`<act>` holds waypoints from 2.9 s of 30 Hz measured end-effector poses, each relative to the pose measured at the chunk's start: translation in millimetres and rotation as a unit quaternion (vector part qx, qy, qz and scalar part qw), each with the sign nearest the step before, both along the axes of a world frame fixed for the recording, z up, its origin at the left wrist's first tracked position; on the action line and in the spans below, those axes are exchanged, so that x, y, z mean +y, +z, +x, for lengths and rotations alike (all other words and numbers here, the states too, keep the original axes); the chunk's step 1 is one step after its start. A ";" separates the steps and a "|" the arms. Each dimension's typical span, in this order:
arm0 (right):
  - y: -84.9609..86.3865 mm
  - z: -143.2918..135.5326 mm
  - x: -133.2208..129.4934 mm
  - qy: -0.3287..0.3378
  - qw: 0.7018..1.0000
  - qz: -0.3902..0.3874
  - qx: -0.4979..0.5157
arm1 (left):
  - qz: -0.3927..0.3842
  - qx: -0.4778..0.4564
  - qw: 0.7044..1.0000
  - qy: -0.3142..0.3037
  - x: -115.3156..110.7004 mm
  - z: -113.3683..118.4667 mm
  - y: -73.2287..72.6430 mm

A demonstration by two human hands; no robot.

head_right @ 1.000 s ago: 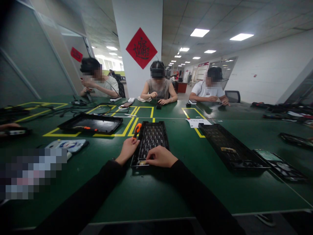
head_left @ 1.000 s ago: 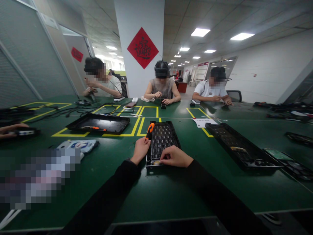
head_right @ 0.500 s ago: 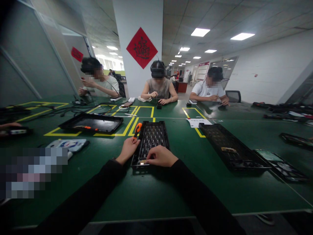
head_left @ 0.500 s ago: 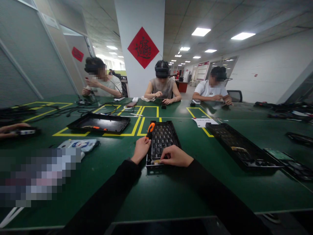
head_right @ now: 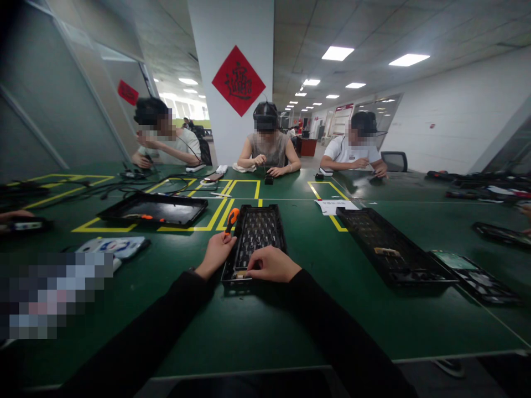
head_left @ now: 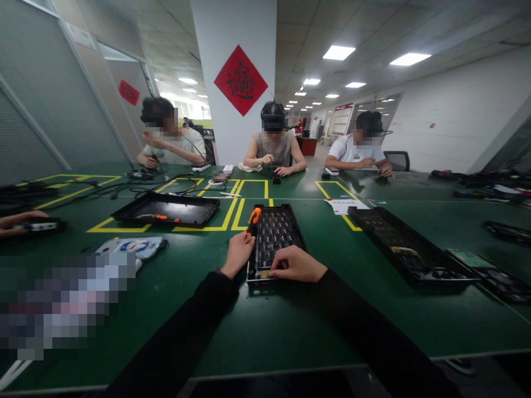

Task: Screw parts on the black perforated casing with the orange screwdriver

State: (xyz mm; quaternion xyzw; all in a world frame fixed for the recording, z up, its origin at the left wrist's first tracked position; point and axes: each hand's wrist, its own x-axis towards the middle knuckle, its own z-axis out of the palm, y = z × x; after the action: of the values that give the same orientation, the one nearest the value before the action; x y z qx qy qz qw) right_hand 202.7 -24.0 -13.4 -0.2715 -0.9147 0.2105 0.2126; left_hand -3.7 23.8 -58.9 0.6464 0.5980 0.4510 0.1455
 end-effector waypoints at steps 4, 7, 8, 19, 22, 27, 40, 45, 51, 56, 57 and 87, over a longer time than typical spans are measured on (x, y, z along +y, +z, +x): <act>-1.2 0.1 0.4 -0.002 1.000 -0.005 -0.004 | -0.002 0.006 1.000 0.003 1.0 -0.3 -1.1; -1.5 0.0 0.8 0.000 1.000 -0.003 -0.004 | 0.000 0.020 1.000 0.007 2.2 -0.7 -2.2; -1.4 0.0 1.0 0.002 1.000 -0.003 -0.005 | 0.003 0.026 1.000 0.009 2.5 -0.9 -2.5; -0.2 -0.3 0.0 0.004 1.000 -0.003 -0.006 | -0.001 0.020 1.000 0.001 1.9 -1.3 -2.2; -0.1 -0.3 -0.5 0.002 1.000 0.004 0.003 | 0.000 0.025 1.000 0.004 2.8 -1.8 -2.8; 0.8 -0.7 -0.7 0.009 1.000 0.005 0.013 | 0.002 0.029 1.000 0.005 3.7 -2.6 -4.0; -1.8 -1.4 0.0 0.004 1.000 -0.001 0.012 | 0.002 0.022 1.000 0.011 7.2 -3.3 -9.1; 0.2 -1.7 -1.0 -0.005 1.000 0.004 0.015 | -0.001 0.006 1.000 0.006 6.8 -3.2 -9.4; -1.2 -0.9 0.0 0.000 1.000 -0.003 0.007 | -0.010 0.017 1.000 0.013 5.7 -2.8 -7.1; -1.2 -0.6 0.4 0.002 1.000 -0.002 0.003 | -0.005 0.020 1.000 0.007 5.5 -3.1 -7.2; -0.8 -0.6 0.2 0.002 1.000 -0.003 0.003 | -0.005 0.020 1.000 0.006 5.3 -3.1 -7.0; 0.3 -1.5 -0.8 0.002 1.000 -0.004 0.000 | -0.010 0.023 1.000 0.010 4.2 -2.6 -5.1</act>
State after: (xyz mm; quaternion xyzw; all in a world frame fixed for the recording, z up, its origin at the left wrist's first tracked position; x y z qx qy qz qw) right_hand 201.2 -24.8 -13.1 -0.2707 -0.9144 0.2142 0.2114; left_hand -6.3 28.0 -64.0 0.6492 0.6120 0.4317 0.1331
